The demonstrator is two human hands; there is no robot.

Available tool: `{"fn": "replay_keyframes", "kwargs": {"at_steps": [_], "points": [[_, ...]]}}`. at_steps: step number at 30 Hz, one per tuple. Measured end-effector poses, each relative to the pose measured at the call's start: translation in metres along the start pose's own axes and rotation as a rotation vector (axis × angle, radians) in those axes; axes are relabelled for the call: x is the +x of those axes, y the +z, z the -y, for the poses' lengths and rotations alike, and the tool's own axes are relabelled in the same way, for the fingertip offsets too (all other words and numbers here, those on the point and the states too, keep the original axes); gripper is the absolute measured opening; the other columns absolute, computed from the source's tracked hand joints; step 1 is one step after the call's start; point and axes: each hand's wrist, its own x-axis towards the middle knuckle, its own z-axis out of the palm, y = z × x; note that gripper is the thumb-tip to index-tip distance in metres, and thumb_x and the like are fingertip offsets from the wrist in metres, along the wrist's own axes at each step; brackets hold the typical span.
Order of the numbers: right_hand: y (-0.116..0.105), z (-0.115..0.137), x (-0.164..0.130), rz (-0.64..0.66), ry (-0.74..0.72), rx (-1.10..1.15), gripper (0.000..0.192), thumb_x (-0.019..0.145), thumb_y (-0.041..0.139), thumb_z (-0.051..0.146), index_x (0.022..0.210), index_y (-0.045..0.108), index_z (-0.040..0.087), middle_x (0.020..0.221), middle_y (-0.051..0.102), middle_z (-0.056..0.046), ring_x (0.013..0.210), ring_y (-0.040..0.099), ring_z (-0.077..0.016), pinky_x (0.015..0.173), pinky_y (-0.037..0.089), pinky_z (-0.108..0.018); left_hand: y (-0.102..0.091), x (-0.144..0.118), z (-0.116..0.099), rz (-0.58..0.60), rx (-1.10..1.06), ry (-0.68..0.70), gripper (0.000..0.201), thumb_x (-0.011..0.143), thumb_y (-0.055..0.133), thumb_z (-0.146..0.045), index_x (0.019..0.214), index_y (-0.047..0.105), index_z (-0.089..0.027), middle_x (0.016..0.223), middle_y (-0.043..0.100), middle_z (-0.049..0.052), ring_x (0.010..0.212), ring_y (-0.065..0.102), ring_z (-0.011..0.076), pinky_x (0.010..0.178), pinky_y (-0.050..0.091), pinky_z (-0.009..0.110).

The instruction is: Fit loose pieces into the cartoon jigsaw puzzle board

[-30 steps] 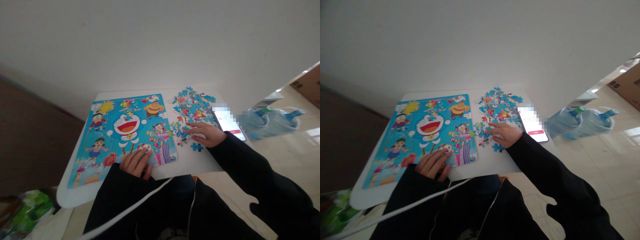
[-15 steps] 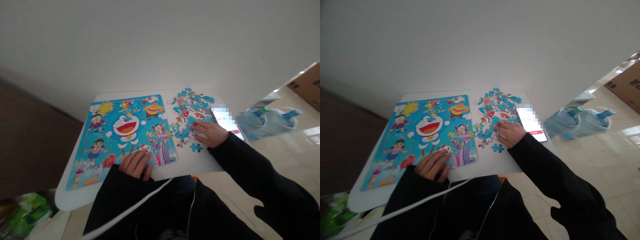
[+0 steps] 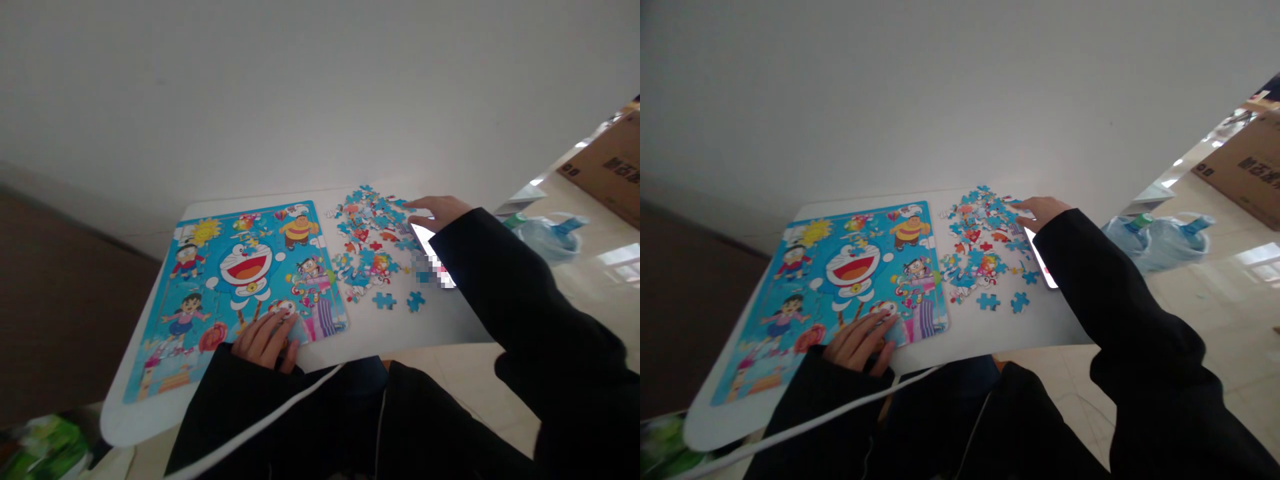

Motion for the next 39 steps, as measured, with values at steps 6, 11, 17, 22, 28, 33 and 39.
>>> {"fn": "replay_keyframes", "kwargs": {"at_steps": [6, 11, 17, 22, 28, 33, 39], "points": [[0.026, -0.016, -0.015, 0.017, 0.292, -0.007, 0.099, 0.057, 0.064, 0.068, 0.139, 0.033, 0.023, 0.133, 0.047, -0.015, 0.118, 0.046, -0.0367, 0.092, 0.041, -0.052, 0.0, 0.0, 0.002, -0.005, 0.01, 0.025, 0.029, 0.079, 0.056, -0.02, 0.107, 0.06, -0.018, 0.102, 0.066, 0.01, 0.089, 0.062, 0.0238, 0.08, 0.049, 0.037], [0.041, -0.011, -0.038, 0.046, 0.421, 0.059, 0.112, 0.054, 0.066, 0.068, 0.144, 0.016, 0.023, 0.139, 0.034, -0.021, 0.119, 0.044, -0.0393, 0.087, 0.043, -0.052, 0.001, -0.001, 0.004, -0.001, 0.008, 0.03, 0.03, 0.078, 0.056, -0.019, 0.108, 0.059, -0.018, 0.104, 0.065, 0.009, 0.091, 0.061, 0.0236, 0.081, 0.048, 0.037], [0.044, -0.018, -0.045, -0.129, 0.406, 0.13, 0.107, 0.055, 0.07, 0.061, 0.142, 0.02, 0.023, 0.125, 0.049, -0.019, 0.108, 0.053, -0.0355, 0.083, 0.046, -0.049, -0.001, 0.004, 0.004, -0.015, 0.03, 0.067, 0.027, 0.079, 0.055, -0.018, 0.105, 0.061, -0.015, 0.1, 0.066, 0.011, 0.087, 0.062, 0.0239, 0.08, 0.048, 0.036], [0.045, -0.033, -0.048, -0.194, 0.489, 0.209, 0.111, 0.046, 0.074, 0.059, 0.137, 0.028, 0.019, 0.119, 0.055, -0.018, 0.108, 0.053, -0.0373, 0.087, 0.043, -0.051, -0.002, 0.006, 0.005, -0.016, 0.022, 0.098, 0.026, 0.078, 0.056, -0.018, 0.103, 0.061, -0.013, 0.099, 0.066, 0.012, 0.087, 0.062, 0.024, 0.081, 0.048, 0.036], [0.054, -0.044, -0.052, -0.198, 0.486, 0.22, 0.104, 0.045, 0.075, 0.057, 0.132, 0.034, 0.019, 0.116, 0.056, -0.017, 0.106, 0.054, -0.0361, 0.084, 0.045, -0.05, -0.003, 0.007, 0.006, -0.013, 0.021, 0.106, 0.027, 0.078, 0.057, -0.017, 0.105, 0.061, -0.013, 0.1, 0.066, 0.012, 0.088, 0.062, 0.0238, 0.081, 0.048, 0.036], [0.052, -0.034, -0.051, -0.174, 0.467, 0.196, 0.096, 0.048, 0.073, 0.056, 0.129, 0.039, 0.018, 0.118, 0.056, -0.016, 0.105, 0.054, -0.0338, 0.087, 0.043, -0.048, -0.005, 0.008, 0.005, 0.003, 0.022, 0.118, 0.027, 0.078, 0.057, -0.017, 0.104, 0.061, -0.012, 0.101, 0.065, 0.013, 0.089, 0.062, 0.0246, 0.08, 0.048, 0.036], [0.049, -0.019, -0.05, -0.154, 0.437, 0.17, 0.092, 0.054, 0.07, 0.056, 0.131, 0.037, 0.018, 0.124, 0.052, -0.017, 0.11, 0.052, -0.0339, 0.09, 0.041, -0.049, -0.004, 0.006, 0.004, -0.003, 0.035, 0.1, 0.026, 0.078, 0.057, -0.017, 0.104, 0.061, -0.013, 0.1, 0.066, 0.012, 0.088, 0.062, 0.0246, 0.079, 0.048, 0.037]]}}
